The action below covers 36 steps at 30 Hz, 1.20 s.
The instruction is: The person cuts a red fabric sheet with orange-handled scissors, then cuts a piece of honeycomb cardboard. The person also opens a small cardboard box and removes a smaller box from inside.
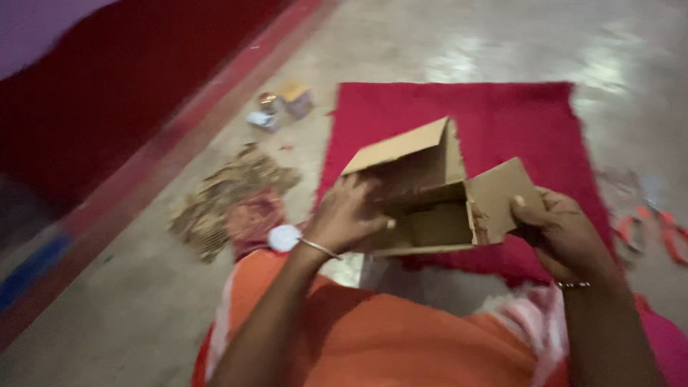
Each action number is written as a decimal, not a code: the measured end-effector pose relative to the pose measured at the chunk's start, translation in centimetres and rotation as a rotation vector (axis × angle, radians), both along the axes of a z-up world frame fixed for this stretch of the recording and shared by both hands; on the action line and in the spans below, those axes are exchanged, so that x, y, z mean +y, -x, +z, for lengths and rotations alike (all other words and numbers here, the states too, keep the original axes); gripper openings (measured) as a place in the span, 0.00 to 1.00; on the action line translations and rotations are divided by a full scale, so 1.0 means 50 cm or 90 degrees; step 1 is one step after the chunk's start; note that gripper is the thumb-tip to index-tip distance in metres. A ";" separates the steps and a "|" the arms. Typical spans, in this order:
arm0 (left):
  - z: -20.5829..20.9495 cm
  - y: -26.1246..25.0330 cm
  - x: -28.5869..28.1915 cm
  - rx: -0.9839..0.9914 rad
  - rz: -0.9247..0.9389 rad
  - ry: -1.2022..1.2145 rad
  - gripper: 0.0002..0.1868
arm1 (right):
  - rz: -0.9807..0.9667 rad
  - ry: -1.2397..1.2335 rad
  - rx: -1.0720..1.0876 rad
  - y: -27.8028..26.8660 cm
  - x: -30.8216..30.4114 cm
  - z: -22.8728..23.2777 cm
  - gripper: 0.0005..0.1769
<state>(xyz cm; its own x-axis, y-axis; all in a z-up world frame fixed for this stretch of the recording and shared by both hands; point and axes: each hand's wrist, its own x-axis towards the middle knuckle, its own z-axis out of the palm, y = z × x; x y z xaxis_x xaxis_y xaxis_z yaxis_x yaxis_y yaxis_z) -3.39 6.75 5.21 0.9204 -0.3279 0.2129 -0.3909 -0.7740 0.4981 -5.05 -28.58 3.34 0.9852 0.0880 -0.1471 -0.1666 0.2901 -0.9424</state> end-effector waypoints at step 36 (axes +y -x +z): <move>0.002 0.109 0.404 -0.359 0.818 -0.052 0.12 | 0.478 0.267 0.094 -0.081 0.768 -0.100 0.45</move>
<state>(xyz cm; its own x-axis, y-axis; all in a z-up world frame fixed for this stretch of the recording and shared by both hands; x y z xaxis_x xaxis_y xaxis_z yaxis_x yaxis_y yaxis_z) -8.82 26.95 5.29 0.3818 0.6366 0.6700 0.4722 -0.7576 0.4507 -0.98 9.84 -1.65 0.6565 0.6166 -0.4345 -0.3034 -0.3116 -0.9005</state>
